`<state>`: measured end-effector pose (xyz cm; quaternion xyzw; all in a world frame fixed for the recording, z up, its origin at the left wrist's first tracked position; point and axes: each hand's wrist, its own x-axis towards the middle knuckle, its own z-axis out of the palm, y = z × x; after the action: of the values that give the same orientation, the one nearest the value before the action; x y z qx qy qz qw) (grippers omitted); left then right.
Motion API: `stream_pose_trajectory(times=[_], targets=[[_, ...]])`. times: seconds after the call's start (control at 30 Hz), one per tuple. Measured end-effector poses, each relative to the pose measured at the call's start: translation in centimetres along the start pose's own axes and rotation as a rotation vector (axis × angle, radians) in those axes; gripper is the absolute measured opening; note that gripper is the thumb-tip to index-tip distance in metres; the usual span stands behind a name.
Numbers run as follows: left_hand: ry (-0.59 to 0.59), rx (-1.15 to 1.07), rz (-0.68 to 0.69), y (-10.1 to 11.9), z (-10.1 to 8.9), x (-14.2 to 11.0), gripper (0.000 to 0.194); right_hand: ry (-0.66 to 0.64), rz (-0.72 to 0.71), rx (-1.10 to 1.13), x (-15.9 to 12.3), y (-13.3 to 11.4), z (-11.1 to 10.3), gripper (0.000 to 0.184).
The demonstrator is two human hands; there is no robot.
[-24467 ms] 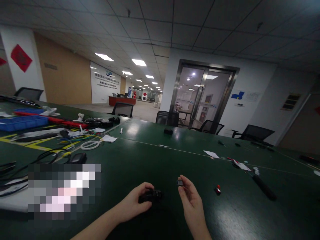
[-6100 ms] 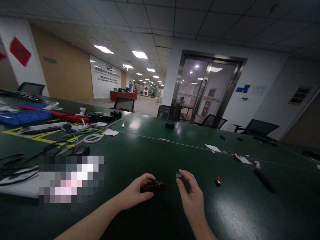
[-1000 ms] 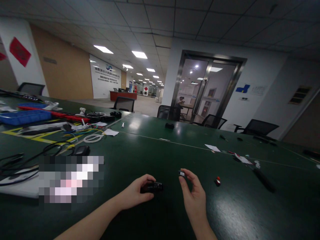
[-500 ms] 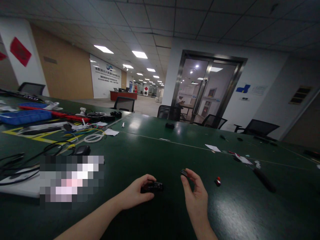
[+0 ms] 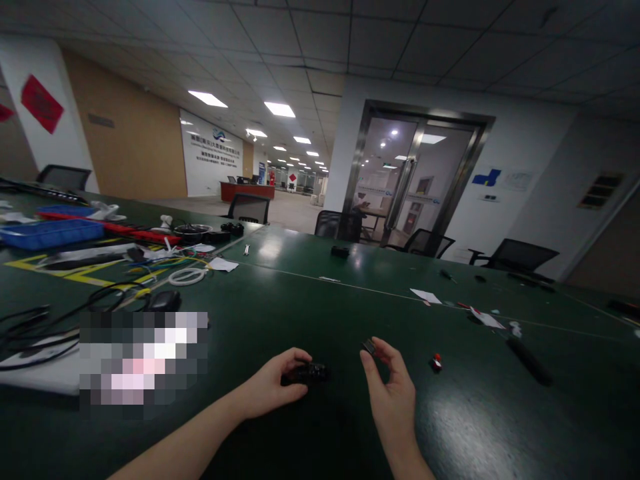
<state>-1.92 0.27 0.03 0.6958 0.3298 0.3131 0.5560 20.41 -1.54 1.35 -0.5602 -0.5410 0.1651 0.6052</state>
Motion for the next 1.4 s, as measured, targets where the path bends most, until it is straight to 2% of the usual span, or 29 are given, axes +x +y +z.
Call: stream_pose_trajectory(times=[0.33,0.63,0.83,1.07,1.4], targets=[[0.006,-0.013,0.008,0.1,-0.1,0.0,0.041,-0.033,-0.007,-0.009,-0.3,0.2,0.1,0.033],[0.030,0.024,0.041,-0.1,0.1,0.3,0.040,-0.333,-0.064,0.017,-1.4,-1.0,0.8,0.020],[0.033,-0.005,0.080,-0.7,0.2,0.4,0.040,-0.421,-0.119,-0.005,-2.1,-1.3,1.7,0.016],[0.038,0.072,0.048,-0.2,0.1,0.3,0.040,-0.502,-0.062,-0.099,-2.2,-1.1,2.0,0.017],[0.017,0.060,-0.010,0.7,0.4,0.1,0.039,-0.622,0.026,-0.132,-2.0,-1.4,1.6,0.017]])
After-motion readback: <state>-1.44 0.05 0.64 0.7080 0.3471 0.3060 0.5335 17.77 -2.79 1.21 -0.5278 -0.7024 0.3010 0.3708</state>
